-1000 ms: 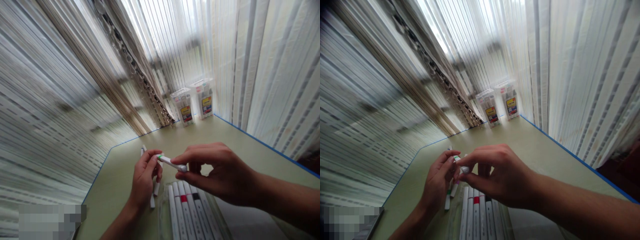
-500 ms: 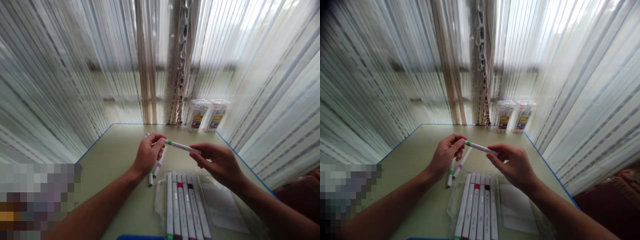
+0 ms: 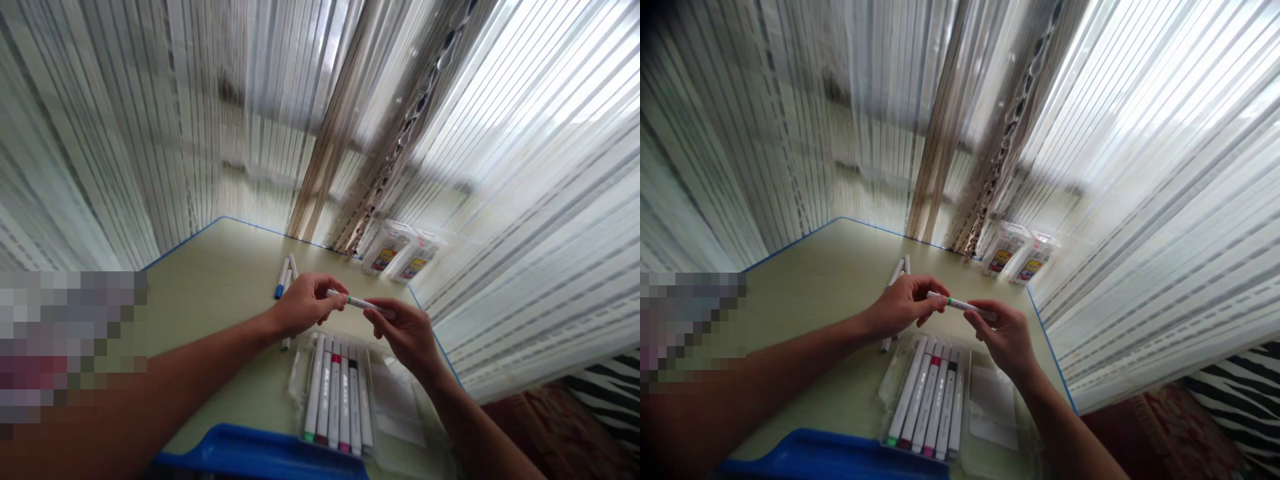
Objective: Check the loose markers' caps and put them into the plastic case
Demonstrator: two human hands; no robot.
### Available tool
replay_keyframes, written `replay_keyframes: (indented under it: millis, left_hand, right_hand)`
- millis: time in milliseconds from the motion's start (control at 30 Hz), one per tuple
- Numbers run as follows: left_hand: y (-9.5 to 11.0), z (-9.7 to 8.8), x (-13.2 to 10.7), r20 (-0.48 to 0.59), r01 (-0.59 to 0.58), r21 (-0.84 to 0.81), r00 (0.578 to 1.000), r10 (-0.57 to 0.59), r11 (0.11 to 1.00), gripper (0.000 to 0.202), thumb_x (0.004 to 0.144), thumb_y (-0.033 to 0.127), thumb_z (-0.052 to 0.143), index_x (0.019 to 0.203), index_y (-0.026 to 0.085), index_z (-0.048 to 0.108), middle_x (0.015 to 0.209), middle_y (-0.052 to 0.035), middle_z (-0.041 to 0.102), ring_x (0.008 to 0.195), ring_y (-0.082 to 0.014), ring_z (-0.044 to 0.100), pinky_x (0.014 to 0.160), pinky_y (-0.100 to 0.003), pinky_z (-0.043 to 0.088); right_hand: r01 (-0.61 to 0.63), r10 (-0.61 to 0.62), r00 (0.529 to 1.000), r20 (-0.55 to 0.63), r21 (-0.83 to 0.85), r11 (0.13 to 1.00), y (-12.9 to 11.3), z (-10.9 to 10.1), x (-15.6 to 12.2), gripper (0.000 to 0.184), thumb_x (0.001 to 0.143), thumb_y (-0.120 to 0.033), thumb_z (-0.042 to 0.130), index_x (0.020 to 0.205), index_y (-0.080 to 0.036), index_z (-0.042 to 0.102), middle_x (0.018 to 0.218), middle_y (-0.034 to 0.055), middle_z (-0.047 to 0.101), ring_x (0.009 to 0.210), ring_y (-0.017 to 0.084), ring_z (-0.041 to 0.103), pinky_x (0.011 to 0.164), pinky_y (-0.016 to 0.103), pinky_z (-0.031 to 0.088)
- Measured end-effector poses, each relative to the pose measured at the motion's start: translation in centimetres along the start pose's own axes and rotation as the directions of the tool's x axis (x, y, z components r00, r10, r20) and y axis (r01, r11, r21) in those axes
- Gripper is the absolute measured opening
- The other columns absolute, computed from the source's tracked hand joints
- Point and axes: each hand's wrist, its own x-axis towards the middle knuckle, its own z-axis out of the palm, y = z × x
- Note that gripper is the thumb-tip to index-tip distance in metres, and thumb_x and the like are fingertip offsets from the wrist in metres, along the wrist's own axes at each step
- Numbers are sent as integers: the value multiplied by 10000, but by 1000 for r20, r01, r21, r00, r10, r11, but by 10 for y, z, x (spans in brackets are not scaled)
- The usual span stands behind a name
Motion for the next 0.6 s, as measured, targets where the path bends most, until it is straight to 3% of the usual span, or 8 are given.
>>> replay_keyframes:
  millis: [367,600]
  left_hand:
    - [0,0,0,-8,-23,30,1000,24,999,243,784,340,684,836,102,678,644,-62,673,415,-69,460,385,-180,354]
    - [-2,0,0,-15,-21,57,1000,22,998,219,808,323,666,850,108,662,657,-51,661,429,-71,466,395,-182,363]
  right_hand:
    - [145,-129,987,92,-186,972,-6,-4,0,202,812,-348,706,856,-159,762,746,72,755,632,189,689,602,276,551]
    - [162,-134,977,166,-168,972,-10,-4,-1,181,822,-309,695,892,-152,751,738,62,741,597,158,660,560,248,528]
